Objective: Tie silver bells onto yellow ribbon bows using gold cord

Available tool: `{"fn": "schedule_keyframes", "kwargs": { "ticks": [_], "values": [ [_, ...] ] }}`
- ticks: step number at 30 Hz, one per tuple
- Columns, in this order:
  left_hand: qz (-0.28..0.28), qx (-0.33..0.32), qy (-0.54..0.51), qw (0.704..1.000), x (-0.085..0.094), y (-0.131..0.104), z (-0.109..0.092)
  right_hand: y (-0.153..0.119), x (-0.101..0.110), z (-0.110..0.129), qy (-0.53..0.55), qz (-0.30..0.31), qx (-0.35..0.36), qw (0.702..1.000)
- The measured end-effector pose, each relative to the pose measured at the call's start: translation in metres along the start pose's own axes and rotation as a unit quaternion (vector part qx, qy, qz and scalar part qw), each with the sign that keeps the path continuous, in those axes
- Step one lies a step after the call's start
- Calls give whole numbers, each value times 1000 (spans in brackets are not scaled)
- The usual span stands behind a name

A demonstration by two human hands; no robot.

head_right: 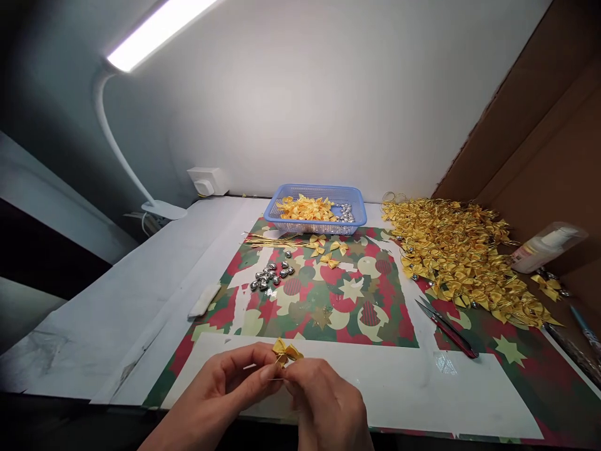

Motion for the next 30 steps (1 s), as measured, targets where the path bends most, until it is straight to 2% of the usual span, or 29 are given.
{"fn": "schedule_keyframes", "kwargs": {
  "ticks": [3, 8, 17, 20, 23, 27, 30],
  "values": [
    [4, -14, 27, 1000, 0, -1, -1, 6, 1, 3, -33, -8, 58, 998],
    [4, -14, 31, 999, 0, -1, 0, 5, -6, -4, -81, 6, 67, 994],
    [13, -2, 22, 1000, -5, -4, 1, 0, -10, 3, -212, 7, 92, 973],
    [13, -8, -14, 1000, -3, -3, 2, -1, -14, 2, -205, 30, 94, 974],
    [16, -6, -29, 999, -2, -1, 4, 0, -18, 0, -150, 52, 89, 983],
    [42, 5, 15, 999, -8, -2, 5, 0, -20, -3, -128, 50, 74, 988],
    [43, -13, 61, 997, -10, -4, -1, -1, -20, -2, -140, 37, 78, 986]
  ]
}}
Point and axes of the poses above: each hand's wrist, its own y-axis towards the middle knuckle, its own x-axis out of the back of the hand, z = x × y, the point moved 10 cm from there along y, towards the middle knuckle, and after that the axes turned 15 degrees about -y, right-handed, at the moved point
